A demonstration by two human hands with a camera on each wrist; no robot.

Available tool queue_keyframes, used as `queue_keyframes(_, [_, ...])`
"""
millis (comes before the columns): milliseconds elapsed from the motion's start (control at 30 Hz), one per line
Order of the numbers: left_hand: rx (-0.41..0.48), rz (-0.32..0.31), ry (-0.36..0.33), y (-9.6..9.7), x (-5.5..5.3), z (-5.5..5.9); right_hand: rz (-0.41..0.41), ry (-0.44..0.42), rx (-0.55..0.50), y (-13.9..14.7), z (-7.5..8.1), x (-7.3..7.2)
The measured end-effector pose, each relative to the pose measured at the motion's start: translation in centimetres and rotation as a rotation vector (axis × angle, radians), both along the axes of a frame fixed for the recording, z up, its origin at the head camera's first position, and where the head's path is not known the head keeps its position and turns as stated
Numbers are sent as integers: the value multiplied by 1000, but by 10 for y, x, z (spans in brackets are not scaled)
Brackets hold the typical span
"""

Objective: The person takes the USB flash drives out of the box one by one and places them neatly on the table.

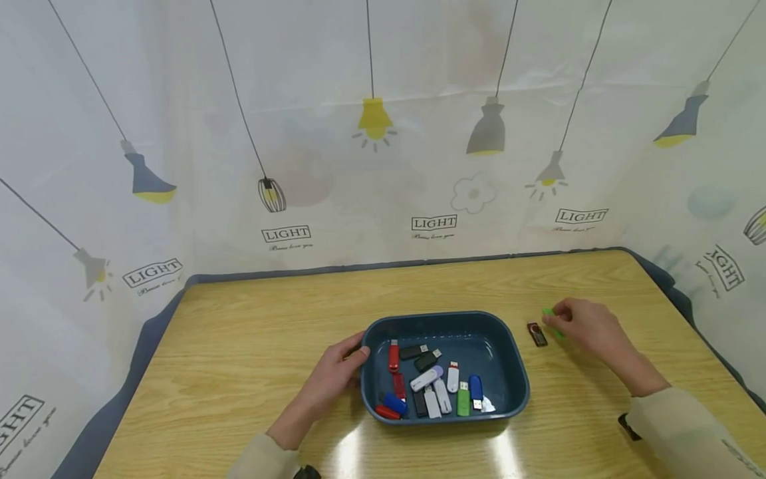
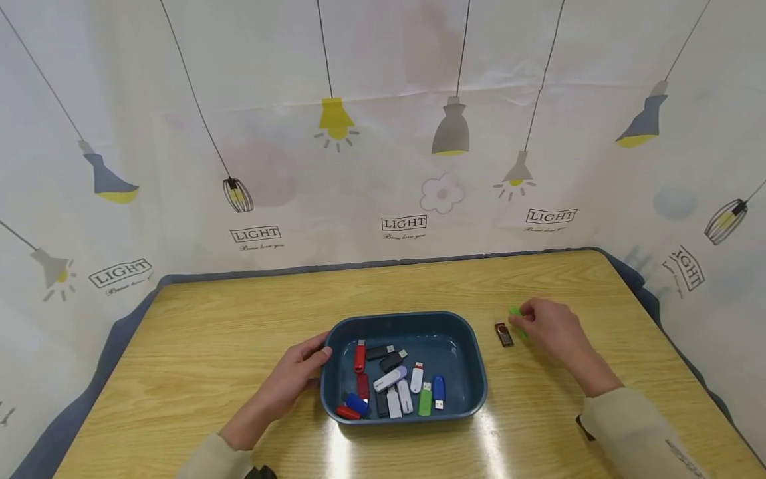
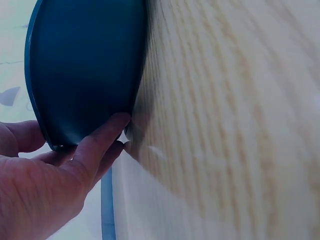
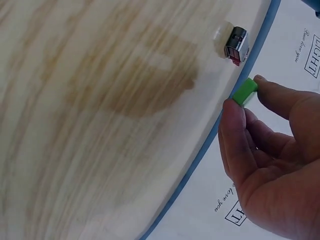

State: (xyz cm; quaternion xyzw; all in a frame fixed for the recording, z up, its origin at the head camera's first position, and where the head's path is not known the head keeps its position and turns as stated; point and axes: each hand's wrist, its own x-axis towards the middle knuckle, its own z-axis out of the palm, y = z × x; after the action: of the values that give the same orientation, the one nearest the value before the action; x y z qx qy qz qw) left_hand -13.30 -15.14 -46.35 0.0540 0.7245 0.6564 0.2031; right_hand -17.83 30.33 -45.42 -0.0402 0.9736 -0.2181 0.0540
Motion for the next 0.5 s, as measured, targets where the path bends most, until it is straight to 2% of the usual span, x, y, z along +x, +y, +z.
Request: queue_keyframes(500, [-31,30,-21,1,2,3,24,-79,31,-1,-5,-8])
